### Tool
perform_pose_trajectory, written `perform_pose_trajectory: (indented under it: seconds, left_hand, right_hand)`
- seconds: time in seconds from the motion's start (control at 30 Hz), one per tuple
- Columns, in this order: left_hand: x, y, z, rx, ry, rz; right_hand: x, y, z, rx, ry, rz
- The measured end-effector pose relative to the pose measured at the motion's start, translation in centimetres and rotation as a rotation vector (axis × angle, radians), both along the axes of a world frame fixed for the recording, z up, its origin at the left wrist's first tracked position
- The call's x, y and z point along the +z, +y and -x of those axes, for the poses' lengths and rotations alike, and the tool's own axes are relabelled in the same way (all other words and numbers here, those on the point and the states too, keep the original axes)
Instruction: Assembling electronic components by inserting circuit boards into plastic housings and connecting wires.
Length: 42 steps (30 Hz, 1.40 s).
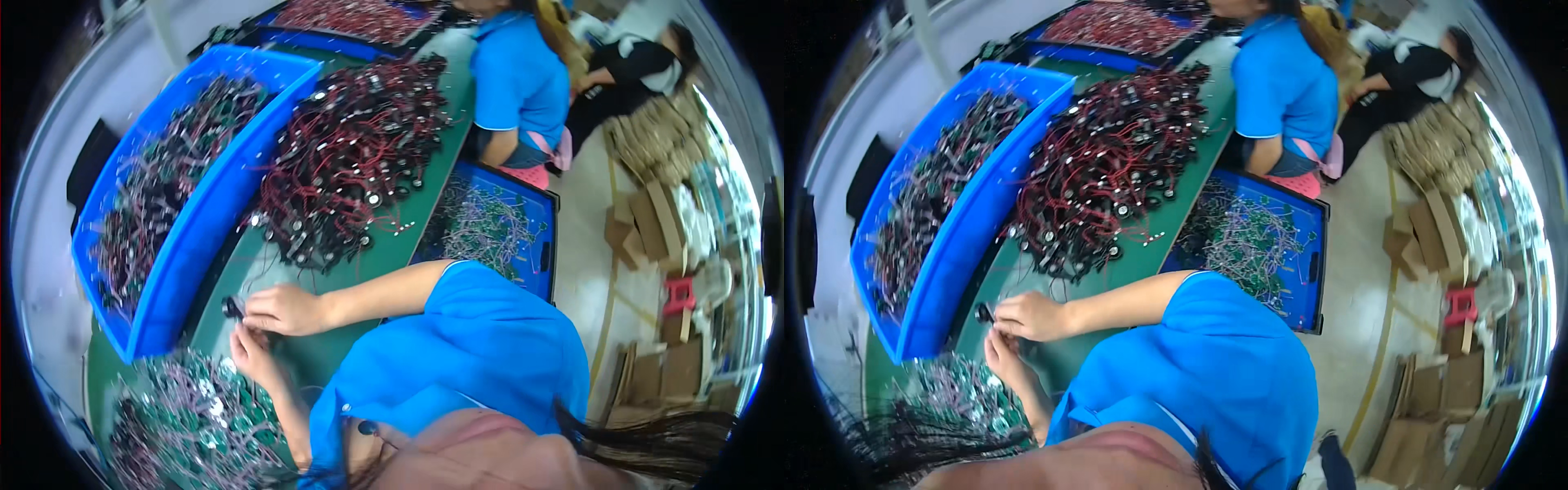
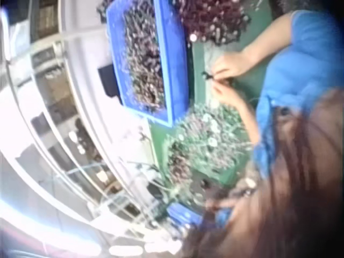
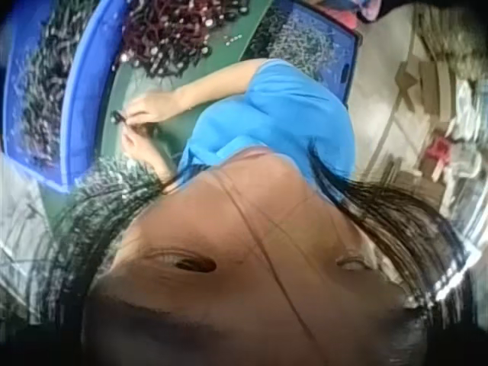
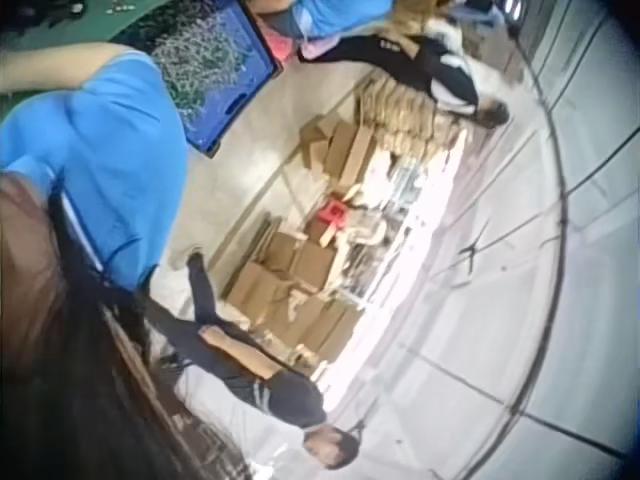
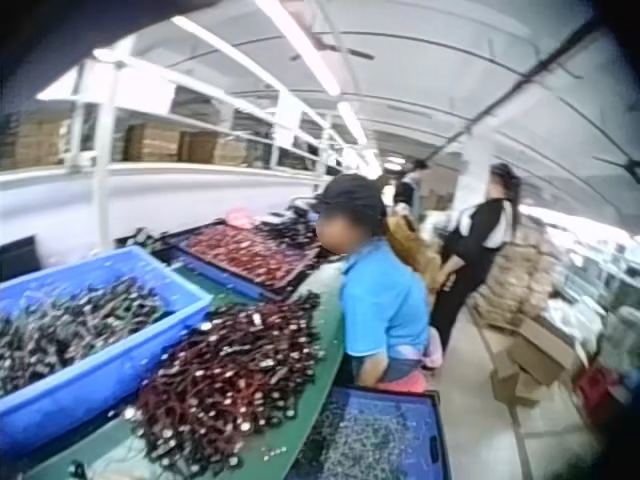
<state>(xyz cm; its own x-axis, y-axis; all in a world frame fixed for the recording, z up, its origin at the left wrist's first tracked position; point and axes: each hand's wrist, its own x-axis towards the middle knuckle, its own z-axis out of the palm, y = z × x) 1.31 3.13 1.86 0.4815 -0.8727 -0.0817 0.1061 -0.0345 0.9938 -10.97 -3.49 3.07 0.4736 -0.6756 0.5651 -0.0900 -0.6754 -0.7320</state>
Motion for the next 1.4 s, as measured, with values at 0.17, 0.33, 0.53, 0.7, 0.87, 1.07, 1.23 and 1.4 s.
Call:
perform_pose_trajectory:
  seconds: [0.17, 0.33, 0.53, 0.7, 0.87, 1.07, 1.23, 1.4]
  left_hand:
    - [0.7, -0.6, 2.6, -0.013, 0.179, -0.015]
    - [-0.2, 0.0, -0.5, -0.239, 0.432, -0.108]
    - [1.1, -0.3, 0.4, -0.288, 0.458, -0.073]
    - [1.9, 0.5, 0.4, -0.280, 0.535, -0.122]
    - [2.9, 0.4, 1.1, -0.224, 0.520, -0.126]
    - [2.7, 0.2, 0.4, -0.306, 0.609, -0.151]
    - [2.1, 0.1, 0.0, -0.379, 0.680, -0.151]
    - [1.7, 0.0, 0.0, -0.290, 0.681, -0.130]
  right_hand:
    - [-0.1, -1.9, 2.1, -0.022, -0.107, -0.180]
    - [0.8, -2.6, 3.0, 0.142, -0.090, -0.286]
    - [1.4, -3.4, 4.5, 0.235, 0.016, -0.280]
    - [3.2, -3.3, 4.0, 0.366, 0.081, -0.385]
    - [3.9, -3.6, 3.3, 0.316, 0.080, -0.295]
    - [4.9, -4.4, 3.1, 0.436, 0.081, -0.179]
    - [5.1, -5.3, 2.2, 0.555, 0.197, 0.074]
    - [4.5, -4.6, 1.6, 0.463, 0.333, 0.000]
